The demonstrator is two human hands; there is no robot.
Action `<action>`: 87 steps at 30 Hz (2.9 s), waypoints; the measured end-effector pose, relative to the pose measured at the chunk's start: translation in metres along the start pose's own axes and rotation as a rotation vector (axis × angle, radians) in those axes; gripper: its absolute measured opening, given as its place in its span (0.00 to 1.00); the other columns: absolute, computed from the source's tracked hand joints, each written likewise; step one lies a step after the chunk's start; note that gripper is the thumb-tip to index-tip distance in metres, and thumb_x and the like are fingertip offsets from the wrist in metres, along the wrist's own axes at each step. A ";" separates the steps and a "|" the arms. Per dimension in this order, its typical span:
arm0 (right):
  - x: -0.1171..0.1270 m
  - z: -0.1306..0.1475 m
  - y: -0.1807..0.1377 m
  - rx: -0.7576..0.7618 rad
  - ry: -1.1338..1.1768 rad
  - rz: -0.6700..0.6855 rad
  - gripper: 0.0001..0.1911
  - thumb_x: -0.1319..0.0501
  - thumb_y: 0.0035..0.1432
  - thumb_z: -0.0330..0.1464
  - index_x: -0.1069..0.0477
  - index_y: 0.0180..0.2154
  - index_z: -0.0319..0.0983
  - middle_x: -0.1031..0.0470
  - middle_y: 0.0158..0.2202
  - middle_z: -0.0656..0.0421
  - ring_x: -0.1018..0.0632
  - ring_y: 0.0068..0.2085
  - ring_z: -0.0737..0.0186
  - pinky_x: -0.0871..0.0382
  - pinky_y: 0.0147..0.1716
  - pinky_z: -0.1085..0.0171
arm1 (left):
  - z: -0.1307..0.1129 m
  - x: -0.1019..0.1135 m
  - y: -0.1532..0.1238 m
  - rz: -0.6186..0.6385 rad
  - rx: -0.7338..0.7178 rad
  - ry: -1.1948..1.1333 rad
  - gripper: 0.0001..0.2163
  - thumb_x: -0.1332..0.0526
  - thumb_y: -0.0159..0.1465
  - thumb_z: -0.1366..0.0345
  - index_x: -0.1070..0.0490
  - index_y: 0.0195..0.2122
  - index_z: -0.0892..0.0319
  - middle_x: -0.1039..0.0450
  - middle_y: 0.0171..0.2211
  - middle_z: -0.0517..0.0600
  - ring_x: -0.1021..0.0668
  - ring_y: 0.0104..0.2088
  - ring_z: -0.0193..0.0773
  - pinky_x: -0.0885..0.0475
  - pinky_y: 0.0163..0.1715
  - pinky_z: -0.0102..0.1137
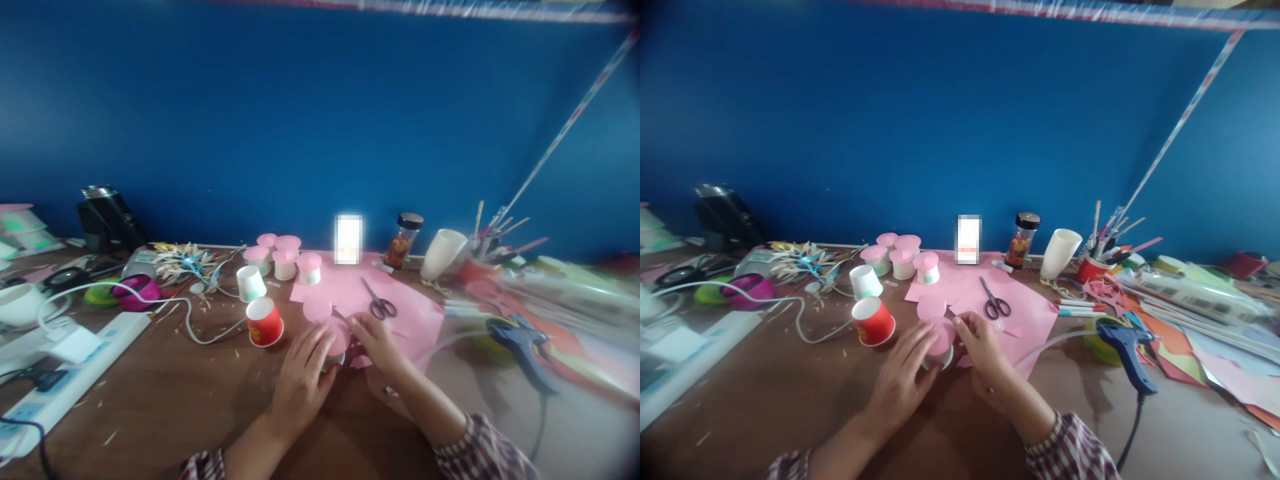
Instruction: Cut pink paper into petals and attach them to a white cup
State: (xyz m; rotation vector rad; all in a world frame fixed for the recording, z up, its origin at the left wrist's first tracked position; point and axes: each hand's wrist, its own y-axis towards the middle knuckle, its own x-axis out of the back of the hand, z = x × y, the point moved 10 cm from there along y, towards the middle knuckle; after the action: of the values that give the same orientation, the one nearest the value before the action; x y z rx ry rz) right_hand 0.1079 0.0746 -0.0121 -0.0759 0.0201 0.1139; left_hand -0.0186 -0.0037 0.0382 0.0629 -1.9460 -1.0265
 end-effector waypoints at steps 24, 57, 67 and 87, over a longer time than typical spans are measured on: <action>-0.016 0.056 -0.043 0.763 -0.786 -0.063 0.23 0.46 0.51 0.21 0.33 0.49 0.40 0.31 0.50 0.50 0.29 0.52 0.52 0.33 0.50 0.50 | -0.001 0.000 0.000 -0.006 0.019 -0.022 0.23 0.44 0.62 0.74 0.41 0.59 0.60 0.36 0.58 0.58 0.35 0.60 0.46 0.33 0.56 0.44; -0.019 0.046 -0.046 0.640 -0.569 -0.037 0.22 0.43 0.55 0.26 0.33 0.53 0.39 0.35 0.55 0.48 0.33 0.57 0.52 0.34 0.54 0.52 | 0.010 -0.001 -0.002 -0.074 0.157 -0.163 0.25 0.47 0.65 0.75 0.47 0.63 0.53 0.39 0.58 0.58 0.34 0.59 0.46 0.31 0.54 0.43; -0.019 0.046 -0.045 0.642 -0.578 -0.037 0.23 0.42 0.54 0.26 0.34 0.52 0.41 0.34 0.54 0.49 0.33 0.57 0.50 0.34 0.54 0.50 | 0.018 -0.007 -0.007 -0.074 0.220 -0.199 0.25 0.46 0.64 0.74 0.48 0.62 0.57 0.40 0.58 0.59 0.36 0.60 0.46 0.33 0.55 0.45; -0.021 0.050 -0.055 0.726 -0.718 -0.034 0.31 0.40 0.53 0.28 0.43 0.59 0.39 0.39 0.59 0.48 0.37 0.60 0.48 0.37 0.56 0.49 | 0.020 -0.006 -0.008 -0.082 0.255 -0.215 0.28 0.43 0.62 0.70 0.52 0.62 0.59 0.41 0.58 0.61 0.37 0.60 0.49 0.35 0.56 0.46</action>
State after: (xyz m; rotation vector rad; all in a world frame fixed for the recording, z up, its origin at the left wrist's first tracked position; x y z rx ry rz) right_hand 0.0945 0.0220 0.0427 0.6918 -0.6543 0.0892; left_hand -0.0323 0.0068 0.0237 0.1826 -2.2795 -0.8601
